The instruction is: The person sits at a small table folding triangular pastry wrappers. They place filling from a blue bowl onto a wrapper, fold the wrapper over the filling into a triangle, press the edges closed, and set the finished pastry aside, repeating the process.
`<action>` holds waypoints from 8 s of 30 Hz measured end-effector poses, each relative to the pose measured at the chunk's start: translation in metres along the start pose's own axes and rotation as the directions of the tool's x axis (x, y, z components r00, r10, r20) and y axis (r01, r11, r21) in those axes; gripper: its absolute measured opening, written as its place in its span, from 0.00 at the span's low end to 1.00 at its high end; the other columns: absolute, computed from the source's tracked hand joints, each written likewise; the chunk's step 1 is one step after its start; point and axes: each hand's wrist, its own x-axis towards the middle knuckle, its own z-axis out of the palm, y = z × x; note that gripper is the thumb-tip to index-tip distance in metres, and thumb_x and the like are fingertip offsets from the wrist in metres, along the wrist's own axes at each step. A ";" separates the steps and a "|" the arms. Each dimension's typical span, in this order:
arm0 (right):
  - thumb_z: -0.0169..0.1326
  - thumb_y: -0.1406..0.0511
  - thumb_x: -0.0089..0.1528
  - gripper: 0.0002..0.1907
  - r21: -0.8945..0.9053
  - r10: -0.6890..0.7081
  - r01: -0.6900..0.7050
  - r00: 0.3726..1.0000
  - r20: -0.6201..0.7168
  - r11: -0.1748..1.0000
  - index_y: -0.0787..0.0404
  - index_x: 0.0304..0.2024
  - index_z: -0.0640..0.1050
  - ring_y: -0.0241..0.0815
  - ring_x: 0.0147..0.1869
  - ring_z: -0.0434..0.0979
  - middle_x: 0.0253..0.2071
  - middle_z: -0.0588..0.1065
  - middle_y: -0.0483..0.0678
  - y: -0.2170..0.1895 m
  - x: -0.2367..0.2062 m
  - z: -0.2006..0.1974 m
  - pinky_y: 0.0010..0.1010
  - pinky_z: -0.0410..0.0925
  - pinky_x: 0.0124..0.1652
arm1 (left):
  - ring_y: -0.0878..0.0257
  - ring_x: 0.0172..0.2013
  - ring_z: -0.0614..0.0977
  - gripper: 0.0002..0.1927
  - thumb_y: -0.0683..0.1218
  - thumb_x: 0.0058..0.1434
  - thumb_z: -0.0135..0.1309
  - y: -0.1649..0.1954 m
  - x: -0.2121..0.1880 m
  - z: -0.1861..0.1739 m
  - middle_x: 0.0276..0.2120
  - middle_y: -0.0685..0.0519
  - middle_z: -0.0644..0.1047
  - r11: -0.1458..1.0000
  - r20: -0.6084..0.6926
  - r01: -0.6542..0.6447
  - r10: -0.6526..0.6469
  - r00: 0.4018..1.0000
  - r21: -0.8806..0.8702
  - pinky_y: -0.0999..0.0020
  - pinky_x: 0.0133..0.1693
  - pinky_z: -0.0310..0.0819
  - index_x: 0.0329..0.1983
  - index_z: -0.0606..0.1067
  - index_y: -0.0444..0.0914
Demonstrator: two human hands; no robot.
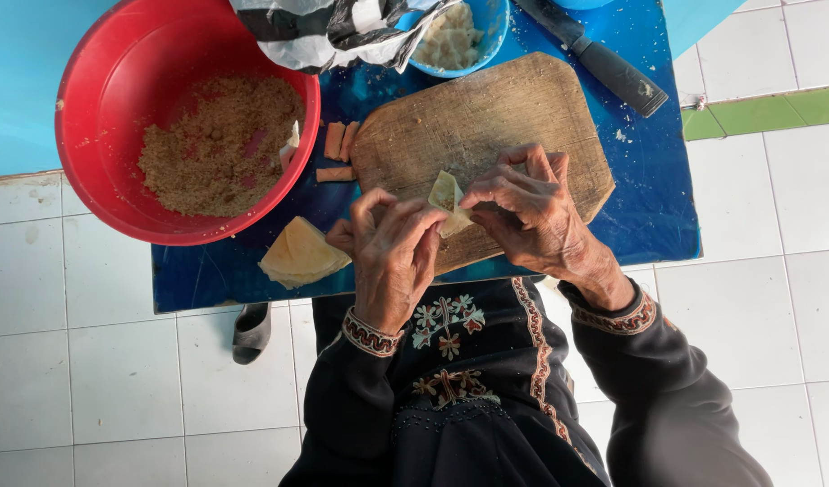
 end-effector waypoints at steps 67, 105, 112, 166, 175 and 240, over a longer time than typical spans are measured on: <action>0.64 0.69 0.54 0.17 -0.113 -0.179 0.221 0.938 0.297 0.969 0.60 0.47 0.81 0.49 0.62 0.68 0.45 0.76 0.43 -0.007 0.039 -0.016 0.48 0.60 0.57 | 0.52 0.52 0.71 0.15 0.42 0.62 0.64 -0.006 0.013 -0.008 0.44 0.57 0.77 0.999 0.051 -0.050 0.050 0.997 -0.007 0.55 0.53 0.60 0.52 0.77 0.42; 0.68 0.60 0.59 0.13 -0.284 -0.222 0.276 0.953 0.207 0.918 0.54 0.45 0.84 0.48 0.63 0.63 0.49 0.79 0.38 0.003 0.036 -0.010 0.50 0.52 0.58 | 0.58 0.51 0.72 0.11 0.47 0.66 0.63 -0.008 0.011 -0.002 0.45 0.61 0.75 0.985 0.049 -0.009 0.000 0.999 0.172 0.52 0.51 0.54 0.50 0.77 0.46; 0.69 0.59 0.59 0.16 -0.330 -0.210 0.264 0.959 0.188 0.906 0.54 0.47 0.84 0.48 0.63 0.66 0.50 0.78 0.38 -0.001 0.031 -0.009 0.51 0.52 0.58 | 0.57 0.56 0.70 0.15 0.48 0.64 0.63 -0.010 0.010 -0.002 0.49 0.63 0.76 0.993 0.055 0.000 -0.006 0.998 0.114 0.49 0.58 0.53 0.54 0.78 0.47; 0.66 0.59 0.62 0.21 -0.515 -0.167 0.236 0.970 0.177 0.824 0.49 0.58 0.83 0.54 0.71 0.61 0.59 0.75 0.39 -0.004 0.017 -0.001 0.55 0.49 0.61 | 0.59 0.65 0.65 0.13 0.51 0.72 0.62 -0.016 0.009 0.006 0.66 0.68 0.68 0.924 -0.013 -0.001 0.007 1.000 0.383 0.50 0.57 0.43 0.58 0.78 0.48; 0.65 0.55 0.60 0.27 -0.582 -0.167 0.279 0.957 0.239 0.764 0.53 0.61 0.81 0.56 0.74 0.54 0.66 0.66 0.46 -0.008 0.032 0.002 0.60 0.48 0.62 | 0.57 0.63 0.63 0.18 0.54 0.72 0.63 -0.013 -0.026 -0.039 0.63 0.62 0.68 0.948 -0.129 0.130 -0.096 0.987 0.291 0.49 0.61 0.46 0.63 0.78 0.49; 0.65 0.60 0.62 0.09 -0.168 -0.274 0.333 0.914 0.298 0.928 0.51 0.44 0.85 0.51 0.58 0.68 0.42 0.80 0.40 -0.092 0.095 0.107 0.51 0.51 0.54 | 0.54 0.64 0.63 0.23 0.61 0.58 0.68 -0.102 -0.083 -0.088 0.54 0.62 0.75 0.930 -0.277 0.366 -0.341 0.898 0.039 0.45 0.62 0.41 0.51 0.76 0.50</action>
